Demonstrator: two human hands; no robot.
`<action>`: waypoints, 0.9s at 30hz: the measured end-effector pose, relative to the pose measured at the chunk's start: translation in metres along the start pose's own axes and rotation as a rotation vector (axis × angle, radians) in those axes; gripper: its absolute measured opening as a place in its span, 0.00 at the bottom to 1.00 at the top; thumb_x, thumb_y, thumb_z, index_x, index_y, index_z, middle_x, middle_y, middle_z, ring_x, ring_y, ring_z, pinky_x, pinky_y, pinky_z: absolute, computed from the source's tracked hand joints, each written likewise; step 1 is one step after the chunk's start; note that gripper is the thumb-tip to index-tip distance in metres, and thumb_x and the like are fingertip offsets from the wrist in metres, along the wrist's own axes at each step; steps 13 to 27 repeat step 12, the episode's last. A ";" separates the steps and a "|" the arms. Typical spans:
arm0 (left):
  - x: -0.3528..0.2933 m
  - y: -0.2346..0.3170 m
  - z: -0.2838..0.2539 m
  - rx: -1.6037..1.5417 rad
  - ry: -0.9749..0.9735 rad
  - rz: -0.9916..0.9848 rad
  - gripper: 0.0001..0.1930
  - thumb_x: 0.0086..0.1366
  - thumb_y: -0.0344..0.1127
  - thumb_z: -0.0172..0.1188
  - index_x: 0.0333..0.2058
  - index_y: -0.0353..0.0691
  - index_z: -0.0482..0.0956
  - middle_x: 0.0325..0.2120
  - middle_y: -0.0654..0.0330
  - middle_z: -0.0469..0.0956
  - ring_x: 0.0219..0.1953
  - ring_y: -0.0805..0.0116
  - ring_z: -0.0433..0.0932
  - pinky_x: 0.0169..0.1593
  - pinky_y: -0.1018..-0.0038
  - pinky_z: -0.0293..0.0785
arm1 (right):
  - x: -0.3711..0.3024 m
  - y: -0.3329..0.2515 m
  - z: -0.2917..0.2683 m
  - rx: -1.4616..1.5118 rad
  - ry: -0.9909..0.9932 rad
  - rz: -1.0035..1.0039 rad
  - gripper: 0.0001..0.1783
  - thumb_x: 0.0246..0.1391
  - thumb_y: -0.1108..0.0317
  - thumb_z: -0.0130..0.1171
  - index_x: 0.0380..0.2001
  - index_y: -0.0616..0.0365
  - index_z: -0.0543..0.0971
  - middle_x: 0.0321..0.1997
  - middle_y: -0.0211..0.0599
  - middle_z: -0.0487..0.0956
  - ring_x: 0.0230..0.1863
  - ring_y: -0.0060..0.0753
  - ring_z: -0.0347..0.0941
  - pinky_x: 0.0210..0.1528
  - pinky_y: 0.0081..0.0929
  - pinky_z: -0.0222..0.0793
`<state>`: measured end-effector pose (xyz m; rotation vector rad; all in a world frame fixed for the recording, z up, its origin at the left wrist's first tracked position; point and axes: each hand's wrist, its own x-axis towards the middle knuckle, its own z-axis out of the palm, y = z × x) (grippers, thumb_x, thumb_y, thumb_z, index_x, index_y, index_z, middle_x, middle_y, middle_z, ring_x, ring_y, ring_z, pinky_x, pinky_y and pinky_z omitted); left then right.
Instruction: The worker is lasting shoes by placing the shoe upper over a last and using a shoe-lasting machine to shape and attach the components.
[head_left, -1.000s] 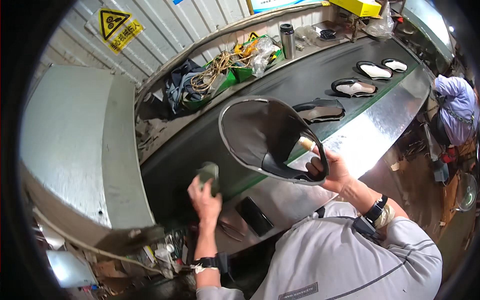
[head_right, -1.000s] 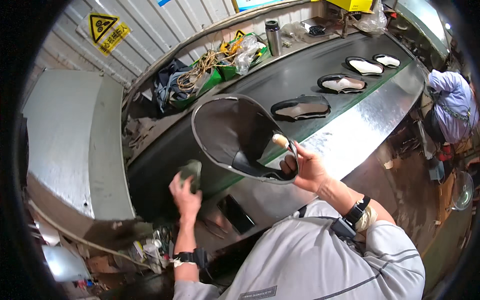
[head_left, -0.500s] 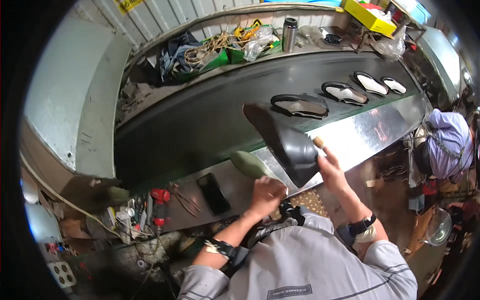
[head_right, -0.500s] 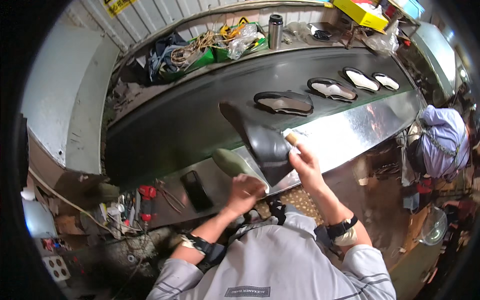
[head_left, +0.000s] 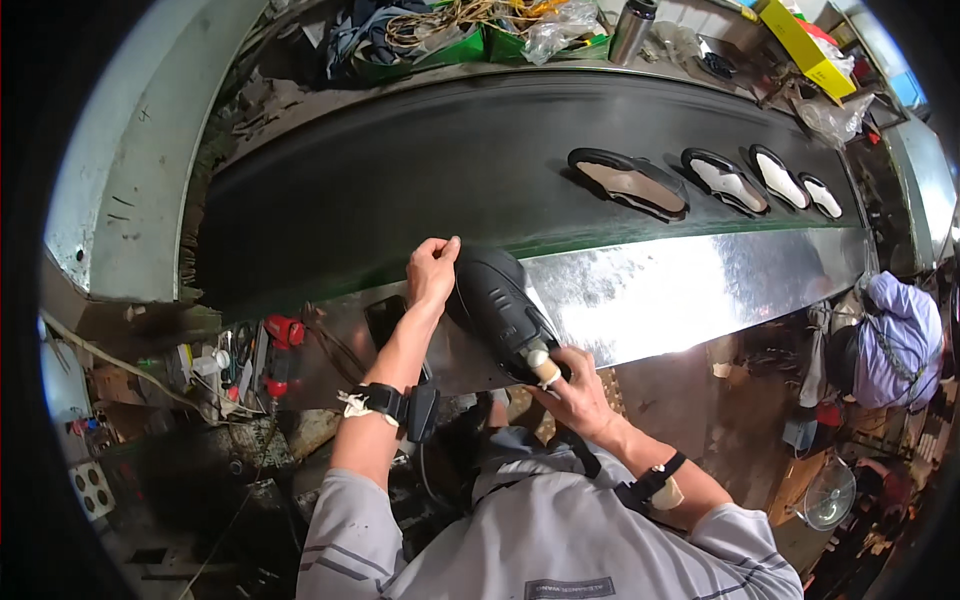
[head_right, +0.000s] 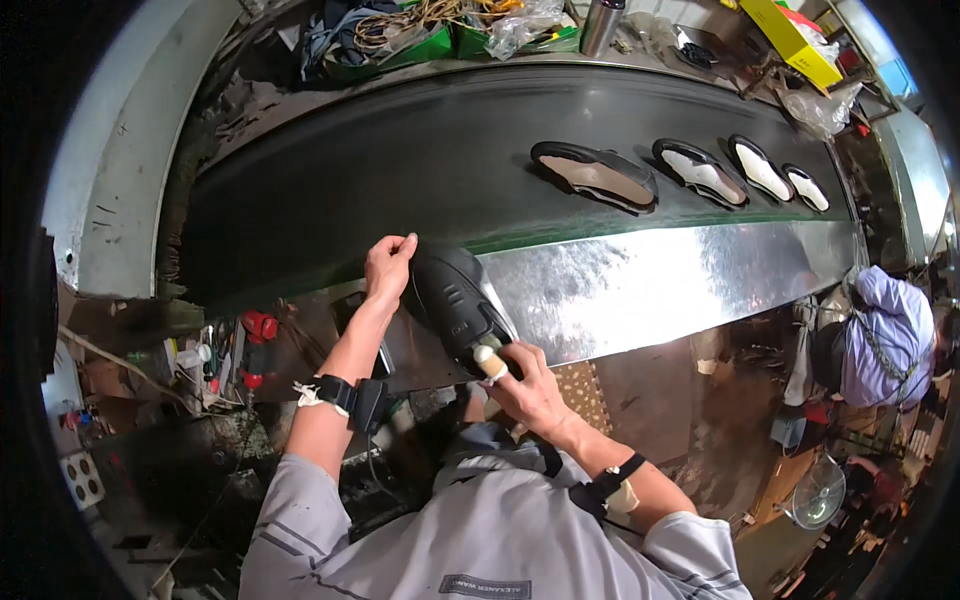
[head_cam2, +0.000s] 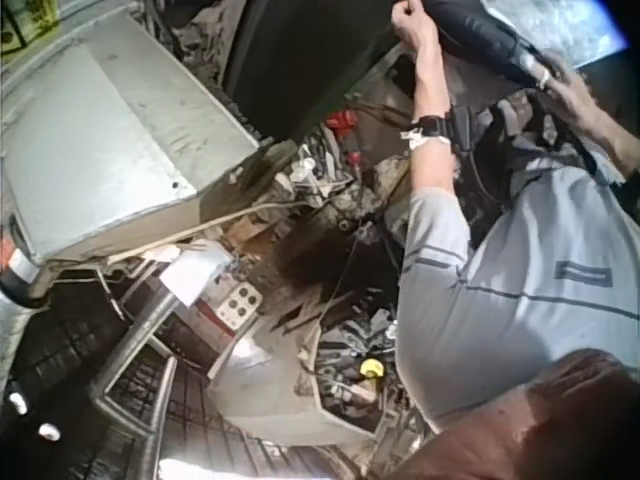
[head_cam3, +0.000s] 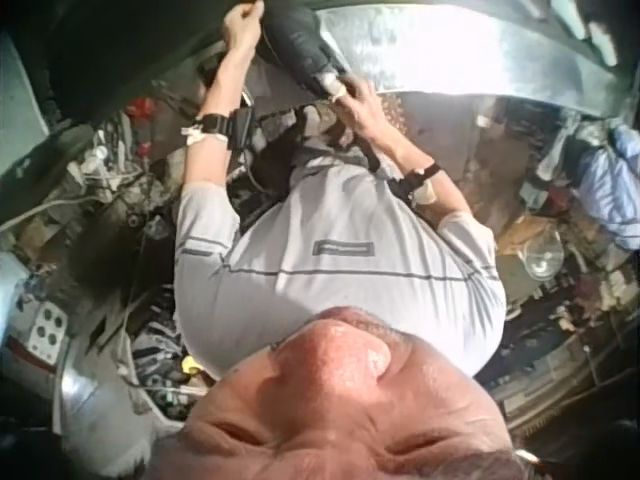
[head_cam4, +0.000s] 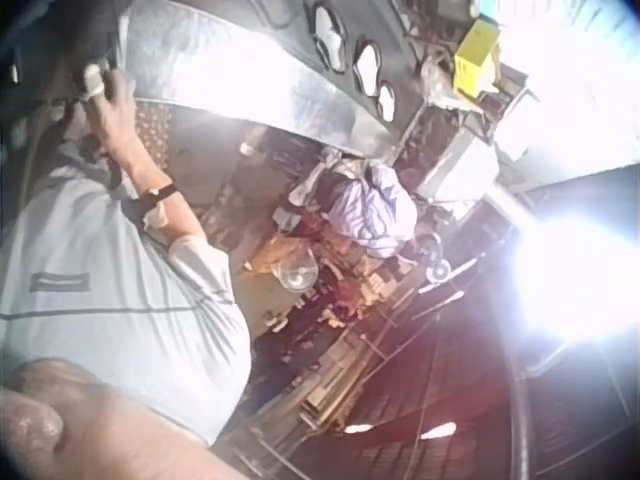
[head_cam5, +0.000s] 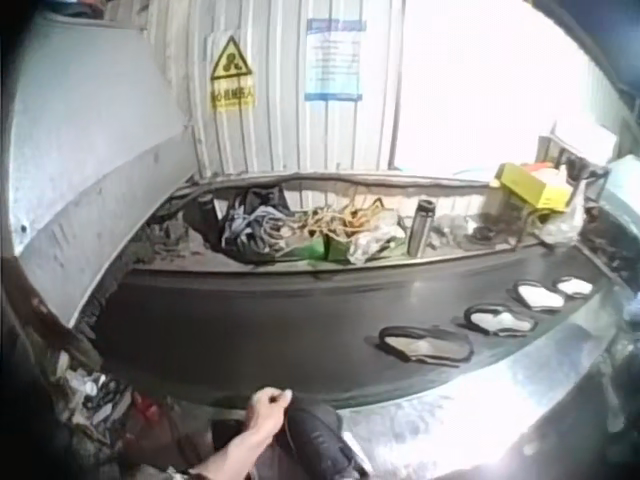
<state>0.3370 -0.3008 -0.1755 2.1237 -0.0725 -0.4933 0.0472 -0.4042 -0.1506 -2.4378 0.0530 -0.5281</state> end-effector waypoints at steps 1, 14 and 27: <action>-0.001 0.002 0.005 0.045 0.054 0.016 0.17 0.66 0.47 0.63 0.35 0.36 0.82 0.27 0.58 0.81 0.32 0.66 0.78 0.40 0.67 0.73 | 0.003 0.007 0.003 0.028 0.077 -0.026 0.34 0.35 0.69 0.79 0.50 0.58 0.76 0.62 0.54 0.65 0.61 0.61 0.65 0.64 0.46 0.67; -0.064 -0.040 0.035 0.084 0.068 -0.214 0.20 0.63 0.52 0.63 0.37 0.38 0.83 0.34 0.50 0.84 0.43 0.54 0.82 0.50 0.61 0.74 | -0.044 0.034 -0.031 0.349 -0.209 0.239 0.62 0.41 0.65 0.78 0.72 0.65 0.48 0.73 0.61 0.56 0.75 0.58 0.52 0.73 0.42 0.50; -0.064 -0.040 0.035 0.084 0.068 -0.214 0.20 0.63 0.52 0.63 0.37 0.38 0.83 0.34 0.50 0.84 0.43 0.54 0.82 0.50 0.61 0.74 | -0.044 0.034 -0.031 0.349 -0.209 0.239 0.62 0.41 0.65 0.78 0.72 0.65 0.48 0.73 0.61 0.56 0.75 0.58 0.52 0.73 0.42 0.50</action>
